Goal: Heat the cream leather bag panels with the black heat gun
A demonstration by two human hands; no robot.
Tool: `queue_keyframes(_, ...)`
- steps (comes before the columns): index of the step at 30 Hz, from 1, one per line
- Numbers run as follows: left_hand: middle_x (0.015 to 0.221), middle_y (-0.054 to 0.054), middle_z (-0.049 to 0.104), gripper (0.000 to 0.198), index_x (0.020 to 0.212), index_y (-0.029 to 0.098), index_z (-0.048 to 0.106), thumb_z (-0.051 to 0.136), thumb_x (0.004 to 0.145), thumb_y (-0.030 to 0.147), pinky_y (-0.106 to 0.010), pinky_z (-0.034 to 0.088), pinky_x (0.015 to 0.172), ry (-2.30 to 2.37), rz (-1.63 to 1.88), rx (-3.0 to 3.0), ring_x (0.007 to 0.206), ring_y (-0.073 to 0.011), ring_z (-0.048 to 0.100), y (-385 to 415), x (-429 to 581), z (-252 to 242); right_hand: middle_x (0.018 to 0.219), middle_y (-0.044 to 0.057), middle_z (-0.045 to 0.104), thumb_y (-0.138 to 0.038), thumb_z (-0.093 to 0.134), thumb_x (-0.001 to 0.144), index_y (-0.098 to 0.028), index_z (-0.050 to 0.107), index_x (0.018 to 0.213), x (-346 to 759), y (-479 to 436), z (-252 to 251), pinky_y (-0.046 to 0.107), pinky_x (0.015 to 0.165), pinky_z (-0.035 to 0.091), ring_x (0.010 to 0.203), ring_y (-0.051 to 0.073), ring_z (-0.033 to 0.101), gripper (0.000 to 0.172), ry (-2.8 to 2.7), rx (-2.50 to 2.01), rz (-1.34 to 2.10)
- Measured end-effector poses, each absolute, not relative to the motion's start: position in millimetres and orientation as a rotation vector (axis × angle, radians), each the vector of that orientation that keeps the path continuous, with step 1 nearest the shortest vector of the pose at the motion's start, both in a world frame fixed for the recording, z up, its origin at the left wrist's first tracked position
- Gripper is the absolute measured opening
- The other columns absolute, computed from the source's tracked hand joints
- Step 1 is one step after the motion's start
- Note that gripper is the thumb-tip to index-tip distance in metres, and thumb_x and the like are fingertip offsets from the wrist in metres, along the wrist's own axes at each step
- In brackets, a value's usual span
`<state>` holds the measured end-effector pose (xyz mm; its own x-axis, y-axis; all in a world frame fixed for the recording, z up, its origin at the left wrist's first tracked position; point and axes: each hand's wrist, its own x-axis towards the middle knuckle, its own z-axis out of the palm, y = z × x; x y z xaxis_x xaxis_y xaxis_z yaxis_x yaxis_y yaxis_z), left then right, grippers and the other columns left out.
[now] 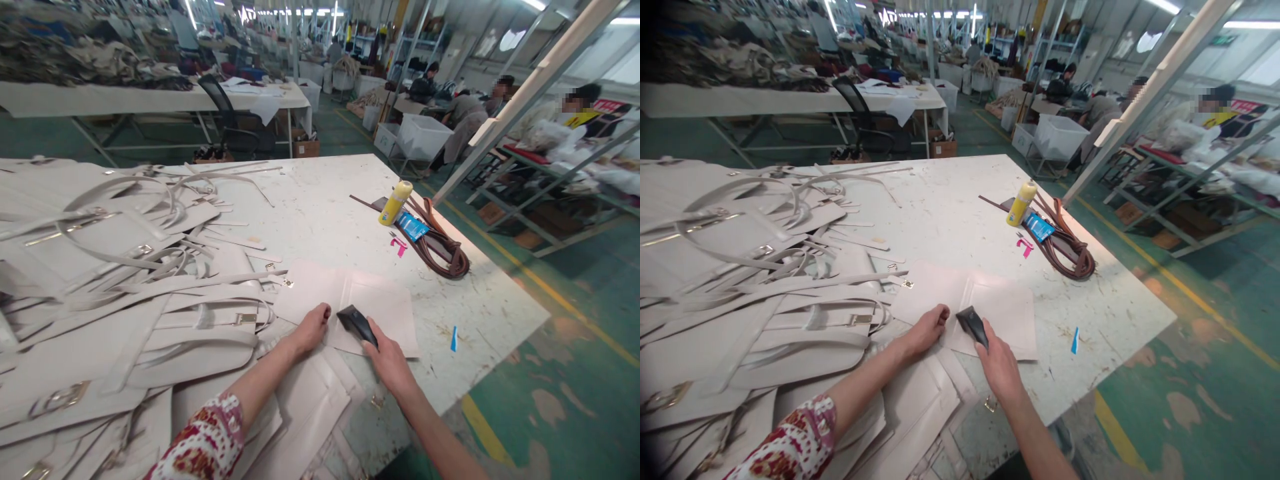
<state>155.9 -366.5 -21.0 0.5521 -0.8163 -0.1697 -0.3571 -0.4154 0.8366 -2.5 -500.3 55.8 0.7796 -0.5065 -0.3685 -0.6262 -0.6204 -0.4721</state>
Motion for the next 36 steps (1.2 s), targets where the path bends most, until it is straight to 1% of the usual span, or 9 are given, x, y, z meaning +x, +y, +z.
queue_keyframes(3, 0.081, -0.003, 0.055, 0.046, 0.103, 0.017, 0.041, 0.043, 0.061, -0.001, -0.027, 0.04, 0.072, -0.851, -0.716, 2.079, 0.077, -0.016, 0.051, -375, 141, -27, 0.125, 0.009, 0.054, -0.031, 0.04, 0.082, -0.02, 0.025, 0.138, -7, -513, 48, 0.036, 0.09, 0.041, 0.111, 0.024, 0.052, 0.059, 0.884, -2.366, 0.219)
queue_keyframes(6, 0.086, -0.007, 0.056, 0.048, 0.107, 0.017, 0.039, 0.039, 0.063, -0.002, -0.031, 0.039, 0.078, -0.805, -0.698, 2.116, 0.085, -0.0196, 0.052, -386, 122, -33, 0.124, 0.009, 0.055, -0.031, 0.042, 0.081, -0.021, 0.027, 0.137, 0, -524, 47, 0.035, 0.088, 0.042, 0.111, 0.024, 0.052, 0.058, 0.854, -2.382, 0.24)
queue_keyframes(11, 0.086, -0.006, 0.058, 0.05, 0.11, 0.017, 0.038, 0.036, 0.064, -0.003, -0.031, 0.041, 0.078, -0.812, -0.736, 2.093, 0.085, -0.0192, 0.053, -398, 101, -42, 0.12, 0.011, 0.057, -0.032, 0.041, 0.081, -0.018, 0.031, 0.135, 43, -546, 58, 0.035, 0.087, 0.041, 0.11, 0.026, 0.052, 0.057, 0.895, -2.429, 0.304)
queue_keyframes(16, 0.082, -0.005, 0.056, 0.049, 0.109, 0.016, 0.039, 0.038, 0.063, -0.002, -0.03, 0.041, 0.077, -0.803, -0.754, 2.068, 0.083, -0.0189, 0.054, -398, 100, -47, 0.118, 0.009, 0.058, -0.032, 0.042, 0.079, -0.021, 0.036, 0.132, 87, -565, 63, 0.031, 0.086, 0.04, 0.109, 0.024, 0.052, 0.055, 0.871, -2.454, 0.307)
queue_keyframes(21, 0.08, -0.005, 0.057, 0.049, 0.108, 0.016, 0.041, 0.038, 0.063, -0.002, -0.028, 0.041, 0.076, -0.791, -0.744, 2.06, 0.082, -0.0182, 0.054, -398, 102, -47, 0.103, 0.008, 0.064, -0.027, 0.043, 0.076, -0.02, 0.052, 0.111, 135, -565, 65, 0.03, 0.078, 0.041, 0.094, 0.022, 0.058, 0.038, 0.793, -2.486, 0.291)
queue_keyframes(25, 0.081, -0.005, 0.057, 0.047, 0.11, 0.016, 0.04, 0.04, 0.066, 0.001, -0.029, 0.04, 0.078, -0.814, -0.785, 2.062, 0.083, -0.0181, 0.054, -399, 106, -45, 0.1, 0.008, 0.064, -0.025, 0.043, 0.075, -0.019, 0.054, 0.105, 159, -564, 71, 0.029, 0.075, 0.04, 0.091, 0.022, 0.057, 0.033, 0.77, -2.476, 0.265)
queue_keyframes(29, 0.071, -0.001, 0.053, 0.045, 0.114, 0.016, 0.043, 0.042, 0.07, 0.007, -0.028, 0.041, 0.073, -0.809, -0.776, 2.08, 0.073, -0.0166, 0.053, -412, 111, -37, 0.09, 0.002, 0.065, -0.029, 0.049, 0.073, -0.02, 0.059, 0.099, 132, -599, 88, 0.026, 0.073, 0.04, 0.083, 0.017, 0.055, 0.029, 0.782, -2.378, 0.272)
queue_keyframes(32, 0.064, 0.002, 0.049, 0.041, 0.116, 0.017, 0.045, 0.042, 0.075, 0.019, -0.027, 0.041, 0.068, -0.821, -0.693, 2.116, 0.065, -0.0157, 0.052, -438, 117, -34, 0.082, -0.004, 0.063, -0.03, 0.049, 0.075, -0.021, 0.058, 0.105, 73, -644, 104, 0.023, 0.071, 0.04, 0.075, 0.013, 0.054, 0.033, 0.82, -2.262, 0.241)
queue_keyframes(36, 0.058, 0.003, 0.049, 0.044, 0.115, 0.017, 0.049, 0.044, 0.074, 0.032, -0.026, 0.041, 0.06, -0.986, -0.832, 2.129, 0.058, -0.0157, 0.051, -476, 133, -31, 0.089, -0.005, 0.063, -0.026, 0.051, 0.075, -0.02, 0.058, 0.111, -21, -694, 114, 0.025, 0.075, 0.041, 0.079, 0.012, 0.055, 0.038, 0.804, -2.089, 0.048)
